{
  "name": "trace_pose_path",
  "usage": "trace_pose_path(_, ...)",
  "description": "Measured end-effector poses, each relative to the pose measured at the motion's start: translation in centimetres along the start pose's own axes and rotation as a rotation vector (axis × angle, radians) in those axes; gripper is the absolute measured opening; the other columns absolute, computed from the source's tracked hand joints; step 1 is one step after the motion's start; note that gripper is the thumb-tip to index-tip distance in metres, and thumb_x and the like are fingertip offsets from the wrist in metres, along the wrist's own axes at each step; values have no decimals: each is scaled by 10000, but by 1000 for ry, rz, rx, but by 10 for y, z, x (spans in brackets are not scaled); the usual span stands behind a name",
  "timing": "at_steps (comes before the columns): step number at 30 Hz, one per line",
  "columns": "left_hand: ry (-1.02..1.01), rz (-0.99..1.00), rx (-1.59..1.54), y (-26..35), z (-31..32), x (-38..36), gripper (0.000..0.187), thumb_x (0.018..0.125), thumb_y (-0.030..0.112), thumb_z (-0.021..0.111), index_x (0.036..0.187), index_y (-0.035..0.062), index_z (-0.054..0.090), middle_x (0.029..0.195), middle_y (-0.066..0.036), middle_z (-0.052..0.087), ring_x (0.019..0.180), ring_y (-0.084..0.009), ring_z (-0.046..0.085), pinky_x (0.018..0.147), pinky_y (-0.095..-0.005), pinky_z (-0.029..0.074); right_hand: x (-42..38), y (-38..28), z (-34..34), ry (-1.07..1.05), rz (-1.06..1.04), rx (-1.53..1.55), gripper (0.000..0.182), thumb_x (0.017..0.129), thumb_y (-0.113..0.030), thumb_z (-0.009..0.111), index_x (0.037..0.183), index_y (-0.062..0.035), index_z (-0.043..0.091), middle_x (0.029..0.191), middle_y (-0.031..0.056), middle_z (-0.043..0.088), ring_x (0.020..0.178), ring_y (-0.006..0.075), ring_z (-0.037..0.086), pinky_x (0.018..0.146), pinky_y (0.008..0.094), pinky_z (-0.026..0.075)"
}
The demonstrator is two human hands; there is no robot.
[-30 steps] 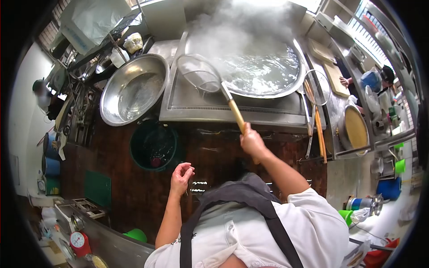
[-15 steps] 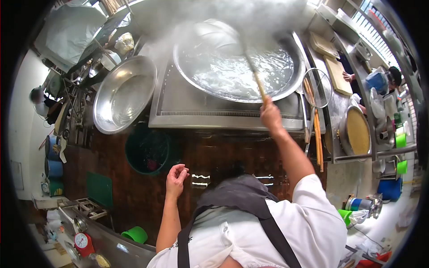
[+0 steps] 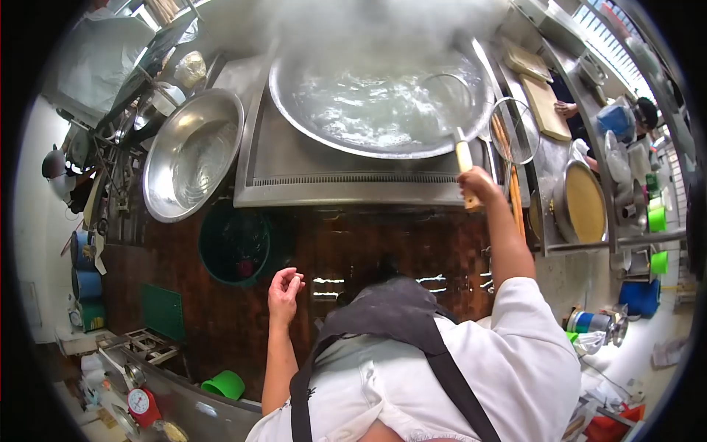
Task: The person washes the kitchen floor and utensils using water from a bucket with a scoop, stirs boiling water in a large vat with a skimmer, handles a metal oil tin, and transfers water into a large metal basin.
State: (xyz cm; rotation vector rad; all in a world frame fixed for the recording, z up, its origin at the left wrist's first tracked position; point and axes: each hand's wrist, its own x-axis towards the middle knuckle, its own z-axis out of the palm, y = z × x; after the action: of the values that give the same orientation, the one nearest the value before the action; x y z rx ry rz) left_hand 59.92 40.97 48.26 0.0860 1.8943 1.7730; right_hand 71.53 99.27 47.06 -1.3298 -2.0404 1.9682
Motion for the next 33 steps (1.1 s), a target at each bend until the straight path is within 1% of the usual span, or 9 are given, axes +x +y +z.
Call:
trace_pose_path(4, -55, 46, 11, -9, -12, -6, 199, 966, 68, 593, 1158, 15, 594, 998, -65, 670, 840, -126, 643, 784, -270, 547, -52, -20, 107, 43, 72, 112, 151, 853, -48, 655, 767, -33, 532, 647, 52, 543, 517, 173, 580, 459, 345, 511)
trace_pose_path(8, -109, 88, -8, -8, -25, -16, 198, 970, 80, 592, 1157, 18, 595, 999, -68, 677, 825, -130, 652, 779, -269, 545, -75, -27, 186, -165, 51, 352, 159, 864, -78, 663, 779, -57, 530, 650, 34, 536, 511, 156, 574, 461, 337, 511)
trace_pose_path(14, -210, 97, 12, -7, -44, -32, 205, 962, 69, 609, 1160, 18, 597, 1001, -56, 667, 868, -117, 632, 814, -269, 537, -133, -61, 257, -204, 35, 284, 143, 889, -107, 646, 828, -27, 544, 687, 62, 563, 524, 178, 599, 459, 367, 526)
trace_pose_path(18, -195, 93, 7, -7, -50, -45, 204, 960, 66, 610, 1157, 18, 598, 1004, -59, 669, 868, -120, 633, 810, -271, 538, -167, -63, 275, -256, -82, 15, 212, 902, -119, 610, 1024, -11, 475, 701, 65, 554, 512, 183, 584, 446, 362, 504)
trace_pose_path(21, -158, 121, 13, -9, -50, -57, 203, 960, 78, 606, 1155, 21, 602, 992, -69, 679, 837, -133, 649, 782, -271, 536, -172, -30, 293, 41, -445, -522, 305, 895, -156, 598, 1058, 27, 416, 788, 263, 659, 720, 414, 686, 642, 535, 543)
trace_pose_path(22, -146, 136, 17, -10, -49, -61, 203, 960, 85, 605, 1154, 23, 604, 986, -73, 684, 822, -139, 656, 768, -271, 534, -164, -3, 302, 194, -596, -678, 349, 923, -156, 595, 1143, 39, 407, 819, 283, 661, 702, 416, 673, 608, 506, 537)
trace_pose_path(24, -126, 136, 21, -12, -44, -68, 201, 960, 74, 604, 1153, 17, 603, 985, -75, 681, 831, -140, 653, 771, -274, 540, -149, 42, 310, 202, -573, -792, 346, 922, -144, 576, 1171, 21, 402, 874, 300, 663, 773, 461, 662, 666, 544, 530)
trace_pose_path(28, -98, 117, 43, -14, -24, -78, 195, 959, 59, 608, 1149, 15, 602, 984, -69, 674, 836, -125, 643, 786, -269, 545, -98, 87, 296, 120, -549, -863, 345, 915, -112, 542, 1209, -1, 397, 889, 281, 658, 817, 450, 661, 702, 543, 528)
trace_pose_path(33, -85, 110, 95, 0, 38, -82, 188, 960, 55, 598, 1145, 20, 603, 982, -64, 672, 830, -123, 642, 784, -267, 546, -133, 5, 199, 152, -614, -679, 375, 906, -137, 556, 1256, -62, 446, 885, 234, 669, 847, 439, 664, 758, 524, 532)
